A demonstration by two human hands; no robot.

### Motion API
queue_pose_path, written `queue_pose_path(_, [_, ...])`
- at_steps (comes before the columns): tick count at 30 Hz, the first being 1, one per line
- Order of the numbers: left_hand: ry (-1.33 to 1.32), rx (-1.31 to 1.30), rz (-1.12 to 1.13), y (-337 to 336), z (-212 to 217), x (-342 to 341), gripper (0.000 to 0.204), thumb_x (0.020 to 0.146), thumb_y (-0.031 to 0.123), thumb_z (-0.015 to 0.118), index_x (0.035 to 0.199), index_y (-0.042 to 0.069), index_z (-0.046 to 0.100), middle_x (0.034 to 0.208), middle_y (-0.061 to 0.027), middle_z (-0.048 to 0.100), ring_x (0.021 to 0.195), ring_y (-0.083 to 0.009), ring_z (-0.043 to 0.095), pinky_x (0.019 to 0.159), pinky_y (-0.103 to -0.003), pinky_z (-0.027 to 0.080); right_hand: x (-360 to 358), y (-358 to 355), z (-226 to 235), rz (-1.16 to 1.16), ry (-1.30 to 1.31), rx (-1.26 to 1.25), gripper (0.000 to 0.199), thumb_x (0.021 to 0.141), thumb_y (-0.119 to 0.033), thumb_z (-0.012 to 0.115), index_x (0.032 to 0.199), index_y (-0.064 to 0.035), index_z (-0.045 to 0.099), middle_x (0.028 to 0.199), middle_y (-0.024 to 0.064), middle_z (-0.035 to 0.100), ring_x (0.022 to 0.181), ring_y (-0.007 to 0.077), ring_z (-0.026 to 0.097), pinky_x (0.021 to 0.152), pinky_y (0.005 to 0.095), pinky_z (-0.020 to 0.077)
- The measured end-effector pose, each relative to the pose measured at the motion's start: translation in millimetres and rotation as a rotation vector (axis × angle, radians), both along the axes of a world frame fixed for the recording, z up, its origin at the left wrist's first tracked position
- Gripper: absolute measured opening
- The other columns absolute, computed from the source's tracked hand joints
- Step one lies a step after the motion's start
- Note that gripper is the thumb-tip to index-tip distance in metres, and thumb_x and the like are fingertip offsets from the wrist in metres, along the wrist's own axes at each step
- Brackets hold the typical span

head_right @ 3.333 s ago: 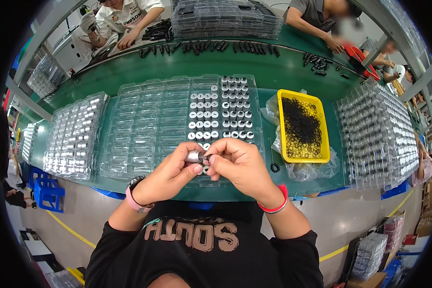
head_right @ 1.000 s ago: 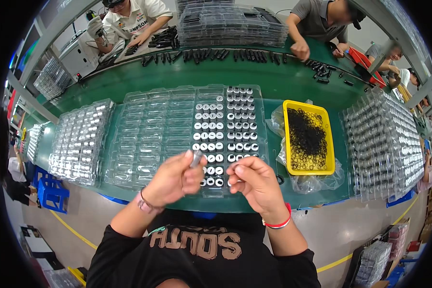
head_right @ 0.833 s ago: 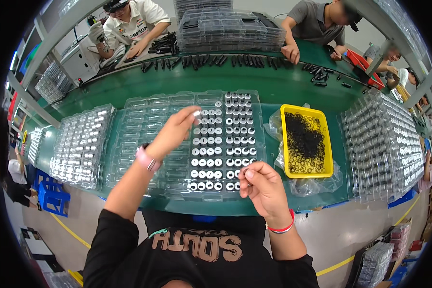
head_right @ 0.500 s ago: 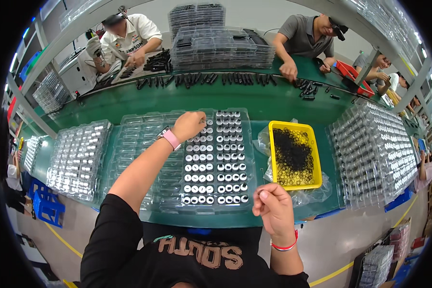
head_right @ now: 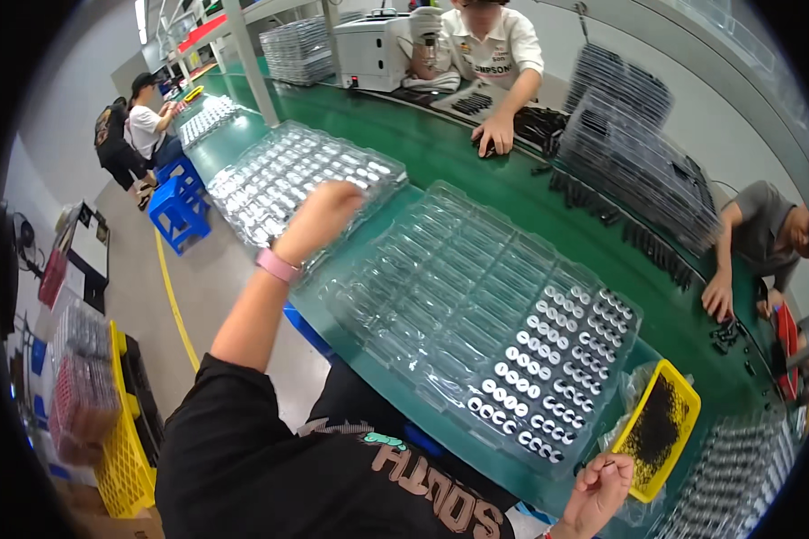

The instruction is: Assembling small white cylindrical components by manually inserting tiny black seals into them and organizing the finished parts into large plastic grid trays.

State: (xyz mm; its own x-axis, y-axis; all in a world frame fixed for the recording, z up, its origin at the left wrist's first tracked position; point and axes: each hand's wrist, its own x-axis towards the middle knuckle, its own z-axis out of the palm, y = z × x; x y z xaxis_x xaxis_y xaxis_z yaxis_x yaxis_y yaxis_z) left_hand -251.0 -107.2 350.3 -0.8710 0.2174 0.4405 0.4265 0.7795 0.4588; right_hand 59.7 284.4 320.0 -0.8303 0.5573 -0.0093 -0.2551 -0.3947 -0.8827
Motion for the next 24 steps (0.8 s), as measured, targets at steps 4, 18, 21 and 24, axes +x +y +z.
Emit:
queue_pose_path(4, [-0.062,-0.189,0.623,-160.6,-30.6,-17.4,0.019,0.074,0.017,0.053,0.077,0.003,0.065,0.074,-0.0156,0.061,0.066,-0.0307,0.054,0.064,-0.037,0.044,-14.4,-12.6,5.2,0.049,0.012,-0.007,0.006,0.084,-0.008,0.051,0.088,-0.0063,0.047,0.071,0.0042,0.047,0.052,0.0062,0.040,0.042,0.0148,0.0321])
queue_pose_path(18, [-0.179,-0.256,0.744,-201.8,-83.0,-49.4,0.030,0.080,0.029,0.051,0.086,0.003,0.064,0.100,-0.0252,0.053,0.090,-0.0435,0.050,0.075,-0.050,0.044,-13.2,-32.1,16.1,-0.047,0.005,-0.006,0.006,0.083,-0.007,0.051,0.089,-0.0061,0.048,0.071,0.0057,0.050,0.049,0.0070,0.040,0.040,0.0162,0.0338])
queue_pose_path(21, [-0.248,-0.136,0.712,-210.8,-92.1,-53.5,0.032,0.081,0.031,0.050,0.085,0.002,0.063,0.100,-0.0248,0.053,0.090,-0.0432,0.050,0.075,-0.050,0.044,-14.5,-36.3,16.2,-0.018,0.014,0.006,0.006,0.083,-0.007,0.051,0.089,-0.0055,0.049,0.071,0.0060,0.050,0.049,0.0071,0.041,0.041,0.0162,0.0345])
queue_pose_path(24, [-0.159,-0.190,0.743,-221.2,-102.1,-52.6,0.031,0.079,0.032,0.052,0.087,0.003,0.061,0.099,-0.0245,0.054,0.088,-0.0436,0.051,0.075,-0.049,0.044,-19.1,-40.8,17.7,-0.017,0.009,-0.012,0.006,0.083,-0.006,0.051,0.089,-0.0051,0.049,0.071,0.0064,0.051,0.050,0.0073,0.041,0.041,0.0163,0.0349])
